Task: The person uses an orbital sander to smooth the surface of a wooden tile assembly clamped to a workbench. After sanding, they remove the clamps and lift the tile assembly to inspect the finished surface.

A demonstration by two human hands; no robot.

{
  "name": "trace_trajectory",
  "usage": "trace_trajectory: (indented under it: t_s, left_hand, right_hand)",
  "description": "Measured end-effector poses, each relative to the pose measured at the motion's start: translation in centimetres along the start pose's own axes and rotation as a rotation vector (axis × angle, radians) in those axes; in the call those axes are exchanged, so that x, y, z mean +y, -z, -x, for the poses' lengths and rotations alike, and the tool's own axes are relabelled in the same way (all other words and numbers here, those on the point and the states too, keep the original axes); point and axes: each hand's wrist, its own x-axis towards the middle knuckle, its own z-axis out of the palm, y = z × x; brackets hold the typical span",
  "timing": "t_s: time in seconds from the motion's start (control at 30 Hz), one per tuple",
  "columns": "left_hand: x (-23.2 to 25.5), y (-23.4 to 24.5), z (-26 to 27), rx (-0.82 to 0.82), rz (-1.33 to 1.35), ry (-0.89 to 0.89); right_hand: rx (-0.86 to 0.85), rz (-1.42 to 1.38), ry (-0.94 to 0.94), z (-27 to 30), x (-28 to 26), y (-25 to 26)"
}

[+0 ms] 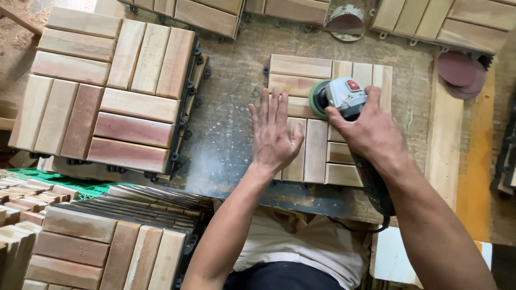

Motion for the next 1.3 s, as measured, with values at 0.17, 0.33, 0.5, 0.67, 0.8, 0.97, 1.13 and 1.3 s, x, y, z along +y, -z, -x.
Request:
trace_trajectory:
  t_s: [0.17, 0.33, 0.5, 0.67, 0.8, 0.97, 1.13, 1.3]
  left_hand:
    - [1.9, 1.2, -1.7, -0.434, -0.346, 0.007]
    - [1.0, -0.6, -2.3, -0.505, -0.485, -0.082]
    - [3.0, -1.1, -4.9, -0.722, -0.421, -0.061]
    - [3.7, -3.5, -6.3, -0.722, -0.410, -0.103]
    - [2.8, -4.9, -6.0, -0.567, -0.352, -0.160]
    - [2.6, -5.0, -5.8, -0.511, -0.302, -0.145]
    - [2.6, -4.9, -5.9, -0.449, -0.235, -0.142]
    - [2.9, -4.6, -5.9, -0.436, -0.233, -0.126]
  right_hand:
    - [0.004, 0.017, -0.174, -1.2, 2.4, 2.8]
    - [-0.037, 0.024, -0.304, -0.6, 4.5, 4.7]
    - [-0.069, 0.039, -0.355, 1.4, 5.9, 5.4]
    - [-0.083, 0.025, -0.346, 1.8, 6.1, 5.0]
    - [-0.061, -0.005, -0.305, 0.0, 5.3, 4.8]
    - [-0.035, -0.013, -0.311, -3.8, 3.8, 5.8]
    - [0.048, 0.007, -0.288, -7.0, 3.7, 6.5]
    - [0.081, -0.014, -0.312, -8.0, 3.0, 6.7]
